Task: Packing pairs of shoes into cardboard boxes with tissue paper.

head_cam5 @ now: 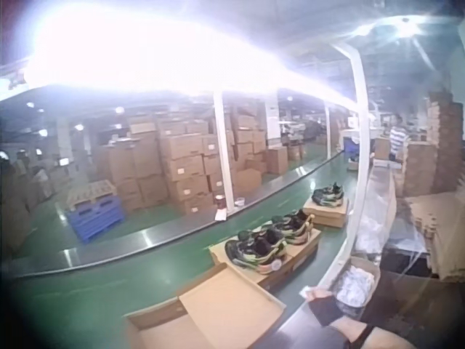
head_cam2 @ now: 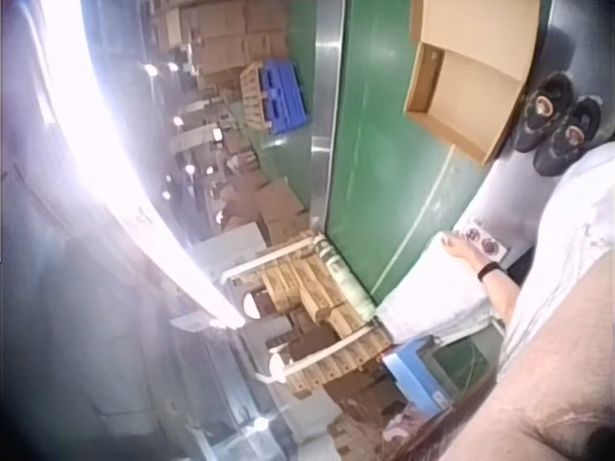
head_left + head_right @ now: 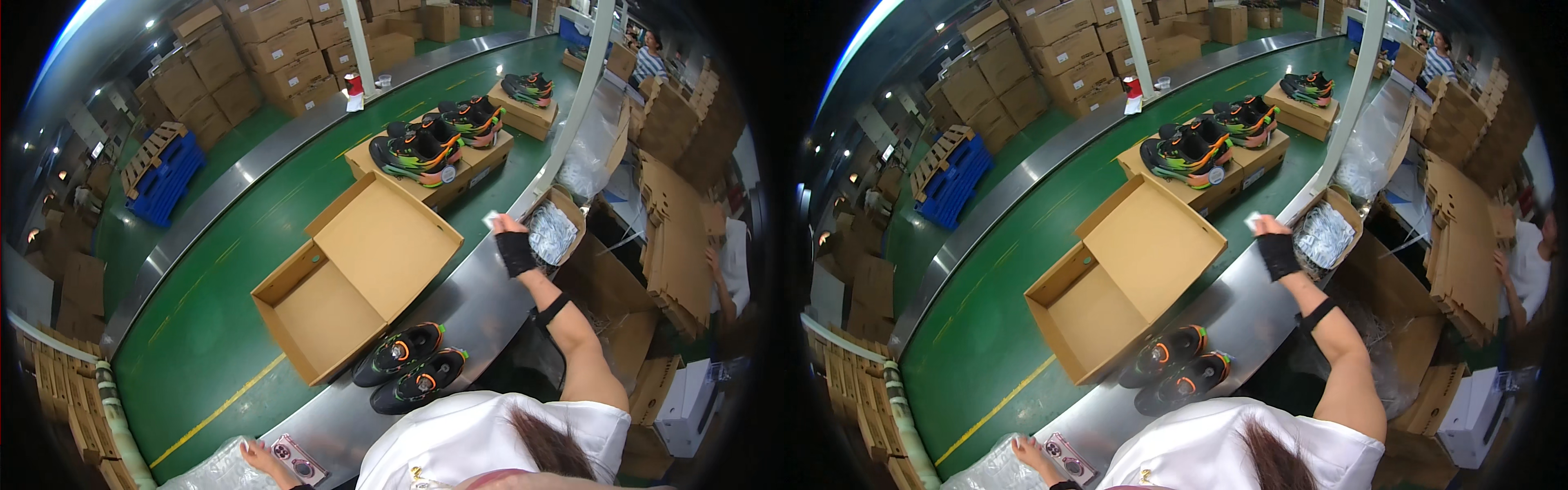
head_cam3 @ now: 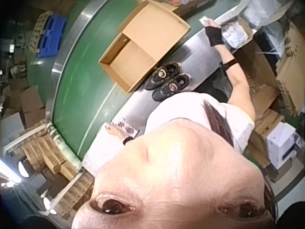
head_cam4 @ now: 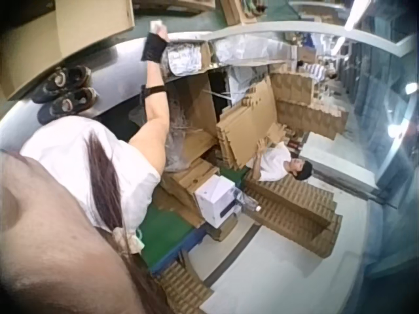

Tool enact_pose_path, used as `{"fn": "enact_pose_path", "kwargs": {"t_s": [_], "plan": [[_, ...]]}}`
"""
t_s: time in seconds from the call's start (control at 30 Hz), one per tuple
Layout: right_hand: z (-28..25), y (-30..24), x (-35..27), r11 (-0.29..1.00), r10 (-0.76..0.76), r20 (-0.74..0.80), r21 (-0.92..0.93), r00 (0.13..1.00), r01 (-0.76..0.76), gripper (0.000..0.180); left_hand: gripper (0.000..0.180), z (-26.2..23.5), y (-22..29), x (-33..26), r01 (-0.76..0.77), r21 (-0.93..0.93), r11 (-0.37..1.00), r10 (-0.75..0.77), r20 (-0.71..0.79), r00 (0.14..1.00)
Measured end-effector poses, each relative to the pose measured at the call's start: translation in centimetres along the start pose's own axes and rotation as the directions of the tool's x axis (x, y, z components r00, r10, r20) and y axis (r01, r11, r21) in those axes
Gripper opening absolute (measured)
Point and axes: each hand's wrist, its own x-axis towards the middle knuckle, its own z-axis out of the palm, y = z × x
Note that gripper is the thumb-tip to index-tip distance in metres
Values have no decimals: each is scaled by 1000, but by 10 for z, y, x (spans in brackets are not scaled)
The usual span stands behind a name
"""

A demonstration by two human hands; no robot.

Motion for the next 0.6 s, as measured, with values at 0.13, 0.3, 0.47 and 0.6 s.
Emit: {"fn": "enact_pose_path", "kwargs": {"t_s": [0.13, 0.3, 0.47, 0.6], "plan": [[69, -87, -34, 915, -311, 134, 309, 941, 258, 22, 51, -90, -85, 58, -93, 309, 947, 185, -284, 941], [158, -157, -113, 854, -513, 638, 310, 575, 418, 45, 44, -122, -82, 11, 18, 864, 504, 365, -231, 902], [179, -207, -190, 764, -339, 939, 310, -57, 566, 48, 43, -132, -76, -19, -22, 984, 180, 405, -54, 913], [173, -221, -211, 687, -295, 954, 250, -52, 682, 43, 45, -130, -64, -24, -67, 996, 64, 431, 33, 902]]}}
